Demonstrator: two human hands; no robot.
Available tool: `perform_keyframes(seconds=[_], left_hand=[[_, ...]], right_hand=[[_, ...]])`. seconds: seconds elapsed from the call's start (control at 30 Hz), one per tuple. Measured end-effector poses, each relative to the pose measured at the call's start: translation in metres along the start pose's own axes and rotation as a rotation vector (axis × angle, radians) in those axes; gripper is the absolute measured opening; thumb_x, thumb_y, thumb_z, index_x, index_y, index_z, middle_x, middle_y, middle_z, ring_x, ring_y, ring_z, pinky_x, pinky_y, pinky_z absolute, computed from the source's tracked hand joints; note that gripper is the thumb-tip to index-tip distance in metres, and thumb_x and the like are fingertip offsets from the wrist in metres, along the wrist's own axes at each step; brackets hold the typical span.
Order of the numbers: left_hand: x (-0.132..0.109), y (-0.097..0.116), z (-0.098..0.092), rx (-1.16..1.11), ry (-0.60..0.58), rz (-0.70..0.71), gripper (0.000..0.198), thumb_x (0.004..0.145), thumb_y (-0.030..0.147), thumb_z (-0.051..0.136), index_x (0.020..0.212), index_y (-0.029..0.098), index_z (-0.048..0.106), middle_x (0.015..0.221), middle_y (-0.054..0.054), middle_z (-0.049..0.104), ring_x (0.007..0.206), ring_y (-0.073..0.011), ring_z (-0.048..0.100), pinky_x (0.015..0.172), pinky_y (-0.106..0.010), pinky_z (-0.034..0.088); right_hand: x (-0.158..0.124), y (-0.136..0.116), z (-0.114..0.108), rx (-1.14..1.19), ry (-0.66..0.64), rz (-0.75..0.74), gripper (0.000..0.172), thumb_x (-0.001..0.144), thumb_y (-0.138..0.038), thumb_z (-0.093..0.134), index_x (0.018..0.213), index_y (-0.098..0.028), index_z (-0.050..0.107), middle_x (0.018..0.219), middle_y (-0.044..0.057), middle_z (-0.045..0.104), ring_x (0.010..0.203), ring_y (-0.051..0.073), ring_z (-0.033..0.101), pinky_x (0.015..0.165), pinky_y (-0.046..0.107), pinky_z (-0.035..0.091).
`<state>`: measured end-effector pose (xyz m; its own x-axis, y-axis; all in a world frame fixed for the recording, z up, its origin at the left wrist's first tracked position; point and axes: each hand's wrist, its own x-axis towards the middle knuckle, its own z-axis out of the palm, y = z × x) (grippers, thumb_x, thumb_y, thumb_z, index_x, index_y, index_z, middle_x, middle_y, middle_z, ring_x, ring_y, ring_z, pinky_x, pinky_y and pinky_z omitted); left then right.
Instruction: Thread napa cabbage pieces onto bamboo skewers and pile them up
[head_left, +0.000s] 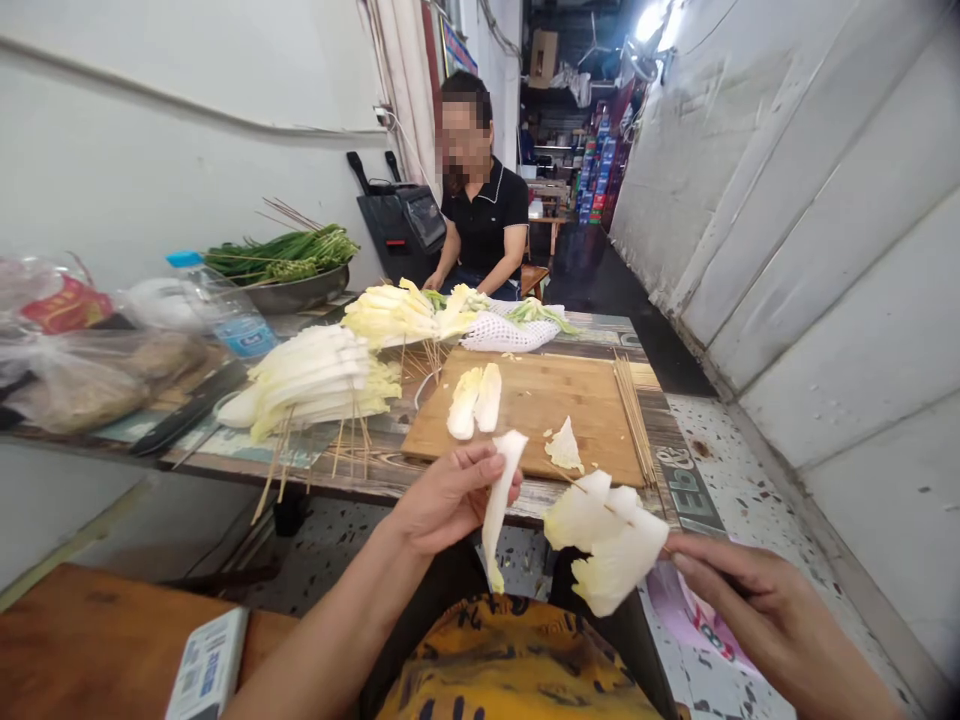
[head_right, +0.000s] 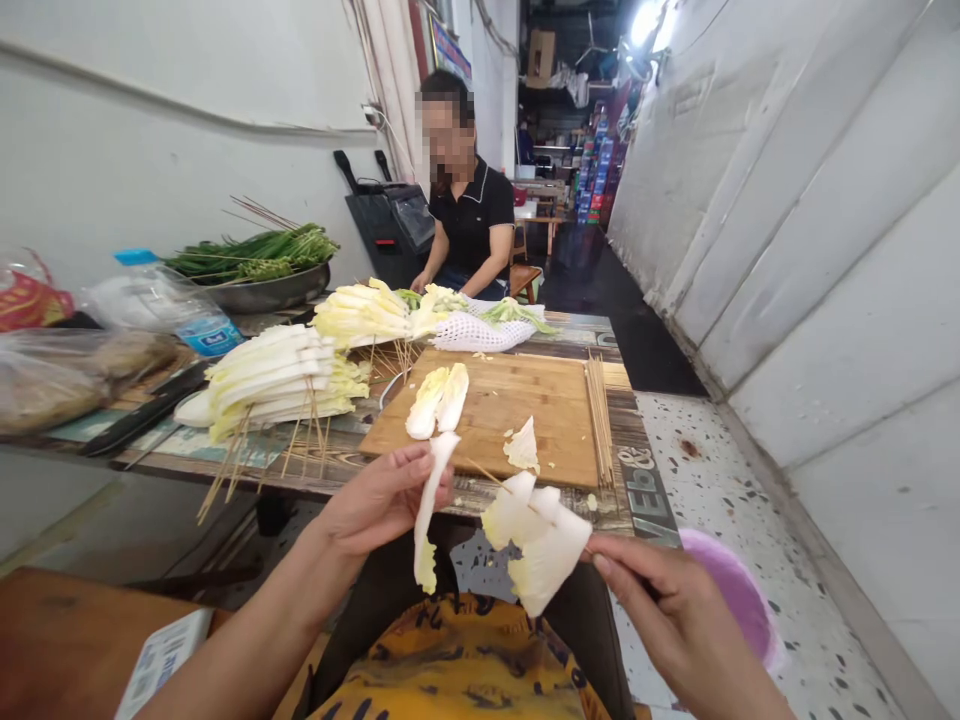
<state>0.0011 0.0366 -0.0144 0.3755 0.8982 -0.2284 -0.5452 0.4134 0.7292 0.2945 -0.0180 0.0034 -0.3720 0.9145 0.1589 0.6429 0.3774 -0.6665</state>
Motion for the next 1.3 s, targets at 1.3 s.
perform_keyframes(seconds=[1.3], left_hand=[[-0.003,-0.006,0.011,0.312,0.098,0.153,0.021,0.063,0.033,0.079,0.066,0.013,0.071,0.064,-0.003,0.068,0.058,-0.0098,0.056,0.06,-0.02,0.043]], right_hand=[[-0.002,-0.006,0.003,-0.052,-0.06,-0.029,0.032,0.091,-0.03,0.047,0.116,-0.025,0.066,0.102,0.006,0.073,0.087,0.022,0.071,0.071,0.028,0.058]])
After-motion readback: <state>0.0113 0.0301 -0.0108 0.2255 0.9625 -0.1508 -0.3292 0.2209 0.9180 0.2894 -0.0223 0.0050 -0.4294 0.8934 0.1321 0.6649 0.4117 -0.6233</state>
